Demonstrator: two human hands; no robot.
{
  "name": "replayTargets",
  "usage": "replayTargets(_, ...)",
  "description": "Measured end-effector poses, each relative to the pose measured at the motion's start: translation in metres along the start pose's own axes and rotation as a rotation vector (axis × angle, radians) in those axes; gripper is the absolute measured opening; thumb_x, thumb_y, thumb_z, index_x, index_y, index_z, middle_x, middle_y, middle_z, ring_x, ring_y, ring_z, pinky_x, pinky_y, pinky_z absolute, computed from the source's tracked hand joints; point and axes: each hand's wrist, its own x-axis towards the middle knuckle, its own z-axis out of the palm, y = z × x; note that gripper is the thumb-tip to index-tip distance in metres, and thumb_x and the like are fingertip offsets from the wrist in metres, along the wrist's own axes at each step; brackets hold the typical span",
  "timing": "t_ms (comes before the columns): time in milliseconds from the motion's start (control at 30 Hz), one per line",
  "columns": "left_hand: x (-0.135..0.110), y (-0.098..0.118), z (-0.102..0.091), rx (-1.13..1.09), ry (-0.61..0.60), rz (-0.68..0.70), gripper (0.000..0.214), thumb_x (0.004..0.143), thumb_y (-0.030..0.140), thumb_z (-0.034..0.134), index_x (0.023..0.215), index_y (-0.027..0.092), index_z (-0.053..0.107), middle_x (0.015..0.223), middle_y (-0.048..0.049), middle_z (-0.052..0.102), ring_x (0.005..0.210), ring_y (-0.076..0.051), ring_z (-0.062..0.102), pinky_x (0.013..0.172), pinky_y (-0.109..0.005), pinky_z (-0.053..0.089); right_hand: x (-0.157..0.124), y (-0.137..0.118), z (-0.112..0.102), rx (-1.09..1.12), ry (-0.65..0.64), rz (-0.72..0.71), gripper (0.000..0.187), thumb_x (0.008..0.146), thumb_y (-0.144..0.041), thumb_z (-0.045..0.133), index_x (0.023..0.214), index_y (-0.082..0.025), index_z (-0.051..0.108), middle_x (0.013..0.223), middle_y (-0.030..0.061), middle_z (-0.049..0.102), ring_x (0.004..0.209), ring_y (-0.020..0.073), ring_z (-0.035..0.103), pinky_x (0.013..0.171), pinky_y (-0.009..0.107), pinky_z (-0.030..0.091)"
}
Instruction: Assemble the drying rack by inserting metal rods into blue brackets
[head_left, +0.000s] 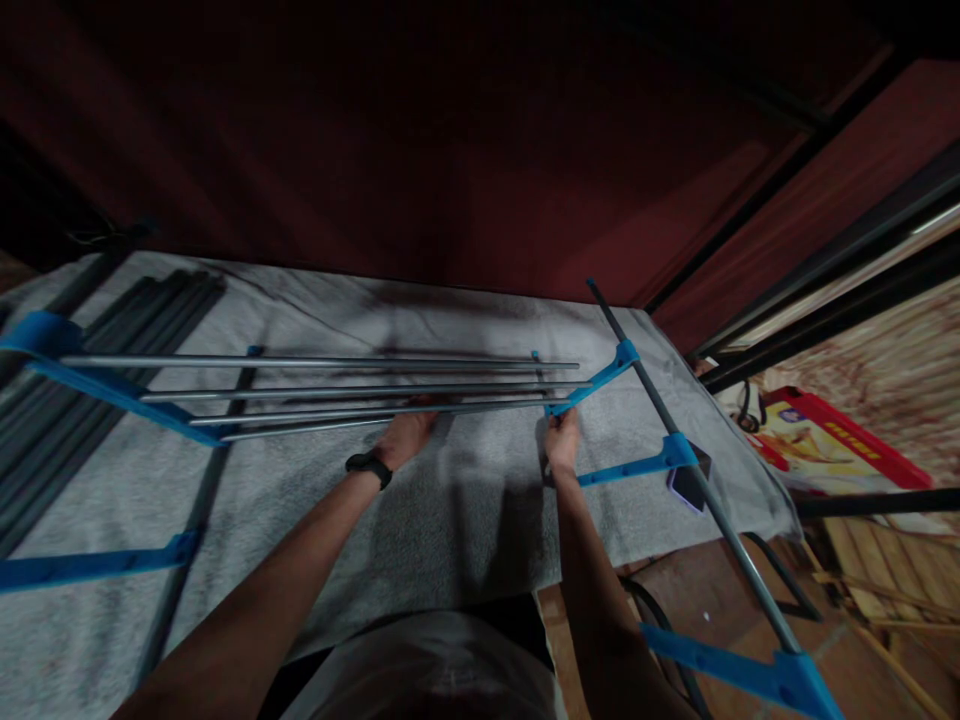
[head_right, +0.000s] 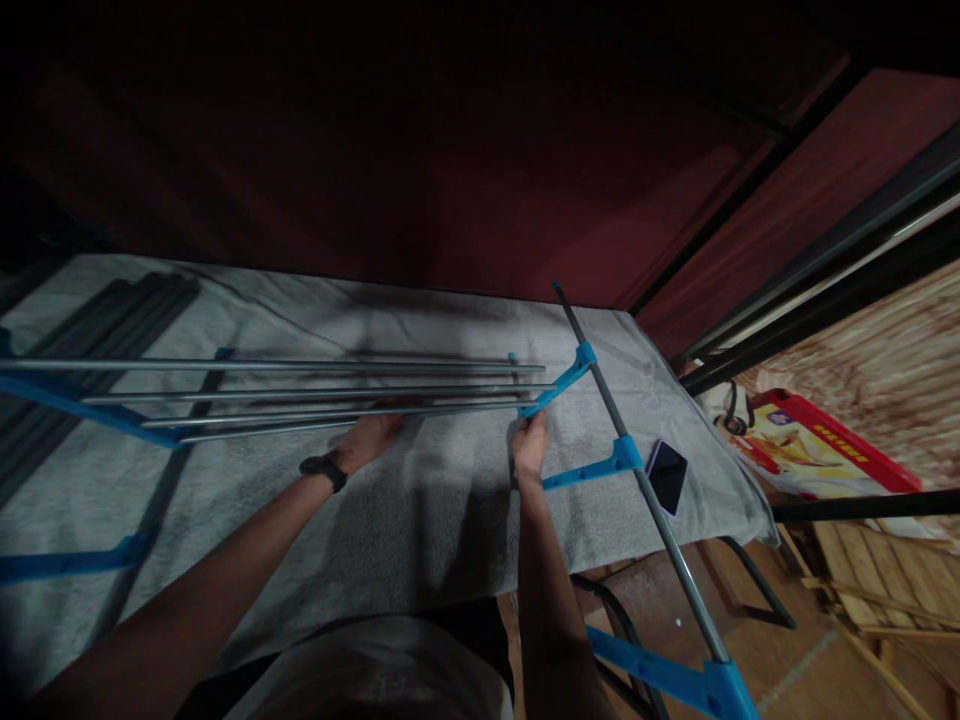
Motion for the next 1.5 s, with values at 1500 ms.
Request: replayTargets(1500,-0.018,0.009,-0.020,-0.175,-0.055,-0.060,0.039,0.095,0.022,0.046,0.124,0.022,0.072,0.121,-0.0056,0.073,0.118,-0.024,0.066,0.109,-0.040,0.049,0.005,-0.015,0.000,-0.004,-0.077,0.002,0.031,0.080,-0.019,0.049,0.108,-0.018,0.062,0.097,0.0083,0.072,0.095,0.0223,0.064,0.089,0.036,0.051)
